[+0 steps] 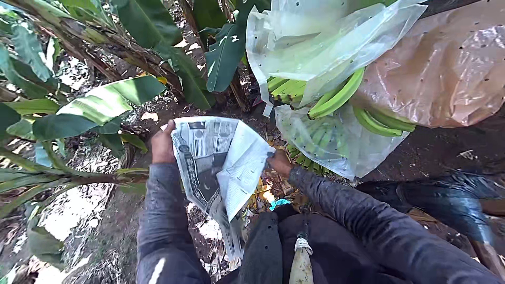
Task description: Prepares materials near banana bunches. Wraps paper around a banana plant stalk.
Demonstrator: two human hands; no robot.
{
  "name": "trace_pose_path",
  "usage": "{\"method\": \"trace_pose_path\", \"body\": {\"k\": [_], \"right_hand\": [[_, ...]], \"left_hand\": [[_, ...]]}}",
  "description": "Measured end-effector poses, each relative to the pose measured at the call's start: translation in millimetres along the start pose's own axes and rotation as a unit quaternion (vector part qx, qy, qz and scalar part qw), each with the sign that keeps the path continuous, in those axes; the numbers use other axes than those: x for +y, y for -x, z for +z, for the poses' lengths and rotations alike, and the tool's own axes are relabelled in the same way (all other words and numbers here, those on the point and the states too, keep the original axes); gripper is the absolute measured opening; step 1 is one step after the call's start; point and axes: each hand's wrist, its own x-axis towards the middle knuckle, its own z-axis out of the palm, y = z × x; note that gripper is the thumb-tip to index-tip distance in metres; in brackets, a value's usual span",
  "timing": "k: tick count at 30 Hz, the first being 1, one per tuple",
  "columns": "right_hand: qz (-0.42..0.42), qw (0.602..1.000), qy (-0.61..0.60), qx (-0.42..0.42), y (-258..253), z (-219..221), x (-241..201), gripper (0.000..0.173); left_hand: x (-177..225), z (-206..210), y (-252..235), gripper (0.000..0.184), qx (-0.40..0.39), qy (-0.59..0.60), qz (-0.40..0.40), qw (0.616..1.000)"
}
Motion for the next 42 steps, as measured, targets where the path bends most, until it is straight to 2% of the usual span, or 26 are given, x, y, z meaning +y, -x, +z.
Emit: {"method": "trace_pose_path", "body": {"k": [2, 4, 6, 8, 10, 12, 14, 16, 19, 20, 21, 24, 25, 29, 31, 34, 36, 39, 41, 42], "right_hand": [[0.030, 0.998, 0.056, -0.016, 3.3, -10.3, 23.7, 0.057], [0.039, 0.986, 0.144, -0.074, 15.7, -20.6, 31.4, 0.051], [0.024, 0.963, 0.215, -0.160, 29.0, -31.6, 30.5, 0.047], [-0.055, 0.950, 0.216, -0.219, 49.7, -42.1, 16.2, 0.045], [-0.160, 0.957, 0.146, -0.195, 77.1, -48.8, -12.3, 0.047], [-0.271, 0.952, 0.043, -0.133, 106.0, -48.6, -52.6, 0.064], [-0.349, 0.934, -0.018, -0.080, 126.4, -47.3, -95.3, 0.080], [-0.368, 0.927, -0.053, -0.048, 138.7, -46.7, -134.5, 0.094], [-0.326, 0.940, -0.100, -0.023, 142.1, -46.7, -183.7, 0.117], [-0.314, 0.942, -0.116, -0.015, 139.8, -47.9, -196.7, 0.120], [-0.308, 0.942, -0.134, -0.002, 137.7, -50.1, -207.3, 0.115], [-0.319, 0.938, -0.123, 0.052, 136.0, -62.5, -221.8, 0.061], [-0.328, 0.937, -0.095, 0.069, 141.5, -70.1, -220.9, 0.051], [-0.367, 0.925, -0.015, 0.097, 182.4, -114.7, -206.3, 0.048], [-0.374, 0.922, 0.036, 0.097, 205.4, -145.3, -205.1, 0.056], [-0.410, 0.883, 0.052, 0.223, 234.9, -202.8, -217.9, 0.053], [-0.445, 0.837, 0.027, 0.317, 241.8, -253.4, -239.3, 0.048], [-0.475, 0.781, -0.058, 0.403, 222.0, -334.1, -294.0, 0.050], [-0.435, 0.794, -0.058, 0.420, 200.8, -379.5, -333.3, 0.064], [-0.399, 0.824, -0.050, 0.399, 192.4, -396.7, -349.5, 0.071]], "left_hand": [[30.2, 0.3, -38.7, 0.046, 0.066, 0.000, 0.012, 0.998], [69.6, 12.8, -59.1, 0.039, 0.082, -0.002, 0.042, 0.996], [114.3, 36.4, -66.1, 0.032, 0.061, -0.003, 0.079, 0.995], [158.8, 68.7, -61.3, 0.029, 0.011, 0.002, 0.118, 0.993], [197.7, 106.8, -52.1, 0.029, -0.061, 0.042, 0.163, 0.984], [236.2, 145.3, -29.3, 0.024, -0.131, 0.079, 0.208, 0.966], [271.5, 177.6, -6.6, 0.027, -0.177, 0.051, 0.248, 0.951], [304.3, 203.4, 13.7, 0.029, -0.198, -0.003, 0.279, 0.940], [346.3, 234.1, 38.0, 0.027, -0.214, -0.037, 0.300, 0.929], [356.7, 241.7, 43.7, 0.026, -0.216, -0.040, 0.299, 0.929], [364.5, 247.8, 49.5, 0.027, -0.215, -0.041, 0.297, 0.930], [377.8, 262.0, 57.9, 0.027, -0.219, -0.037, 0.294, 0.930], [381.2, 265.8, 56.7, 0.028, -0.218, -0.038, 0.299, 0.928], [395.3, 277.9, 40.1, 0.035, -0.189, -0.081, 0.334, 0.920], [404.5, 281.0, 27.4, 0.038, -0.151, -0.115, 0.339, 0.921], [412.3, 277.1, 1.8, 0.045, -0.116, -0.159, 0.326, 0.925], [413.1, 273.9, -19.7, 0.039, -0.096, -0.160, 0.323, 0.928], [418.4, 272.7, -9.3, 0.039, -0.162, -0.080, 0.325, 0.928], [432.6, 278.7, 16.1, 0.038, -0.196, -0.066, 0.358, 0.911], [440.5, 284.4, 25.7, 0.036, -0.200, -0.076, 0.376, 0.902]]}}
